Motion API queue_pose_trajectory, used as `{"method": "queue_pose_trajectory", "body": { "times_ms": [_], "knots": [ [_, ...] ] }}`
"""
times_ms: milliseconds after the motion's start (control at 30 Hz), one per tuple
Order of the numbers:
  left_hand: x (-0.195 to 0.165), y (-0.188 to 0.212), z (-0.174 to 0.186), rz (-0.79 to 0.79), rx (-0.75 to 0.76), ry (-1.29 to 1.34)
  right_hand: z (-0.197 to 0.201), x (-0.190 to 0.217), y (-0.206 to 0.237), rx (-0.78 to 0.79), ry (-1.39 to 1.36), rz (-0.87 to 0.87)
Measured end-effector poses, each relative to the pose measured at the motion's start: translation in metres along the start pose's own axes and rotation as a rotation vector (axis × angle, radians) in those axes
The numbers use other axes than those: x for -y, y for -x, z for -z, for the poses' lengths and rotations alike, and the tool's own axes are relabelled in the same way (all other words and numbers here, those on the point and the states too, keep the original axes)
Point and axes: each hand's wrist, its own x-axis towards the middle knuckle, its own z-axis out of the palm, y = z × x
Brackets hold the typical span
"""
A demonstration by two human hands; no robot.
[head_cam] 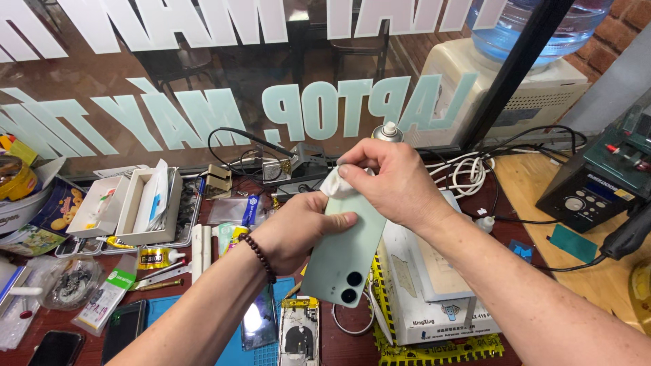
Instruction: The person applies adhesive to the internal frame of a disassembled smartphone, then places the back cover onto the device. They wipe the back cover with a cloth and secure it using multiple rubber bands while the adhesive sets.
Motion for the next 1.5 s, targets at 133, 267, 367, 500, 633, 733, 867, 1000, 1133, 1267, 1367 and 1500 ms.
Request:
{"method": "queue_pose_trajectory", "body": {
  "times_ms": [133, 267, 367, 500, 633, 733, 867, 1000, 1133, 1267, 1367, 1500],
  "knots": [
    [-0.008, 0.001, 0.008, -0.037, -0.023, 0.021, 0.006, -0.001, 0.003, -0.029, -0.05, -0.037],
    [-0.005, 0.003, 0.005, -0.028, -0.061, -0.033, 0.004, 0.001, 0.004, -0.014, -0.008, 0.012],
    [-0.003, 0.004, 0.005, -0.095, -0.036, -0.016, 0.0, 0.004, 0.004, -0.019, 0.005, 0.056],
    [-0.001, 0.007, 0.009, -0.141, -0.121, 0.115, -0.007, 0.006, 0.004, -0.149, -0.073, -0.044],
    [0.007, 0.001, 0.003, -0.224, -0.118, 0.253, -0.022, -0.001, -0.002, -0.305, -0.322, -0.15],
    [0.006, -0.006, 0.007, -0.251, -0.158, 0.366, -0.041, -0.007, -0.003, -0.386, -0.41, -0.221],
    [-0.009, -0.013, 0.028, -0.31, -0.241, 0.449, -0.056, -0.01, 0.031, -0.355, -0.356, -0.348],
    [-0.003, -0.007, 0.031, -0.24, -0.218, 0.479, -0.056, -0.004, 0.041, -0.34, -0.346, -0.359],
    [0.011, -0.005, 0.012, -0.173, -0.134, 0.425, -0.04, -0.001, -0.005, -0.324, -0.517, -0.357],
    [0.003, -0.002, 0.011, -0.161, -0.121, 0.431, -0.038, -0.005, 0.001, -0.314, -0.47, -0.349],
    [-0.004, 0.002, 0.021, -0.254, -0.155, 0.461, -0.049, -0.007, 0.027, -0.268, -0.547, -0.376],
    [0.012, 0.006, 0.016, -0.105, -0.153, 0.405, -0.047, -0.007, 0.011, -0.314, -0.584, -0.405]
  ]
}}
